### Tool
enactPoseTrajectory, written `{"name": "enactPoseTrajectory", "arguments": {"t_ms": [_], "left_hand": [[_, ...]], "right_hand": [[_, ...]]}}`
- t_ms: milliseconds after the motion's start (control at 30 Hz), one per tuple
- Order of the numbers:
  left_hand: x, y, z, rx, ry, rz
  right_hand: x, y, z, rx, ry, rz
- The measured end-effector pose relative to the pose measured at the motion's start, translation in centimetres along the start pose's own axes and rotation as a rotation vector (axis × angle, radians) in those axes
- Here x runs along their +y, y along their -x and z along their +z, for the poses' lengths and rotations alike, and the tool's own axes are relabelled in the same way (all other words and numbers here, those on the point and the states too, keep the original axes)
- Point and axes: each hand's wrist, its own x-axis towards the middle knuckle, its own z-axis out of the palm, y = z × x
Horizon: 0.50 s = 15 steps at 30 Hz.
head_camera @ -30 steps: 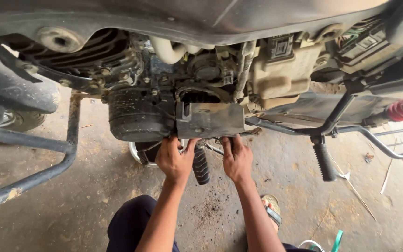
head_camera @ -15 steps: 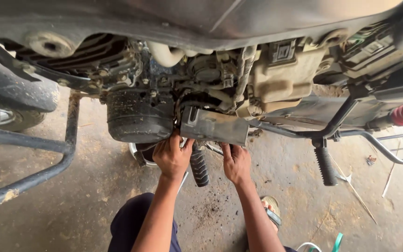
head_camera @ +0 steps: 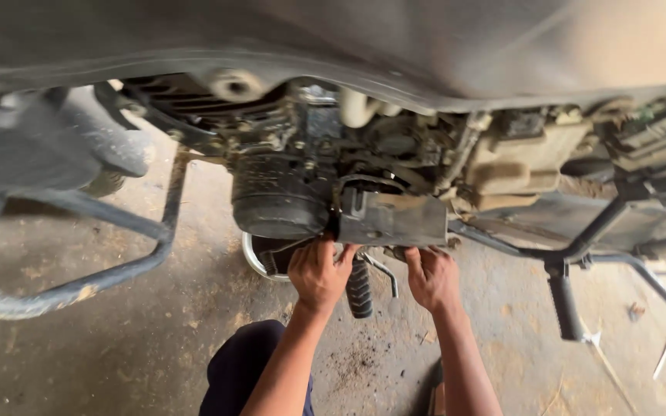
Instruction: Installing and securing a protective cover on a motorcycle engine.
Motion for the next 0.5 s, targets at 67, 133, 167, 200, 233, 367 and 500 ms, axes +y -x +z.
{"name": "enactPoseTrajectory", "arguments": {"t_ms": [67, 133, 167, 200, 233, 367, 500], "left_hand": [[-0.4, 0.4, 0.2, 0.023, -0.006, 0.005], [-0.9, 1.1, 0.6, 0.038, -0.012, 0.013], [-1.2, 1.5, 0.9, 0.023, -0.003, 0.004], [-1.3, 2.0, 1.2, 0.008, 0.006, -0.008], [-1.1, 1.8, 1.1, 0.014, 0.000, -0.019], [0.2, 0.2, -0.6, 0.040, 0.023, -0.087], [1.0, -0.5, -1.7, 0.136, 0.121, -0.163]], "right_hand": [[-1.9, -0.3, -1.0, 0.009, 0.002, 0.003], [-2.7, -0.5, -1.3, 0.019, 0.003, 0.012], [-2.6, -0.6, -1.2, 0.035, 0.028, 0.019], [-2.4, -0.5, -1.1, 0.047, 0.056, 0.025], [-1.7, -0.7, -0.7, 0.039, 0.058, 0.014], [-1.5, -0.9, -0.5, -0.181, 0.306, 0.257], [-3.2, -1.8, -1.2, 0.076, 0.263, -0.042]]}}
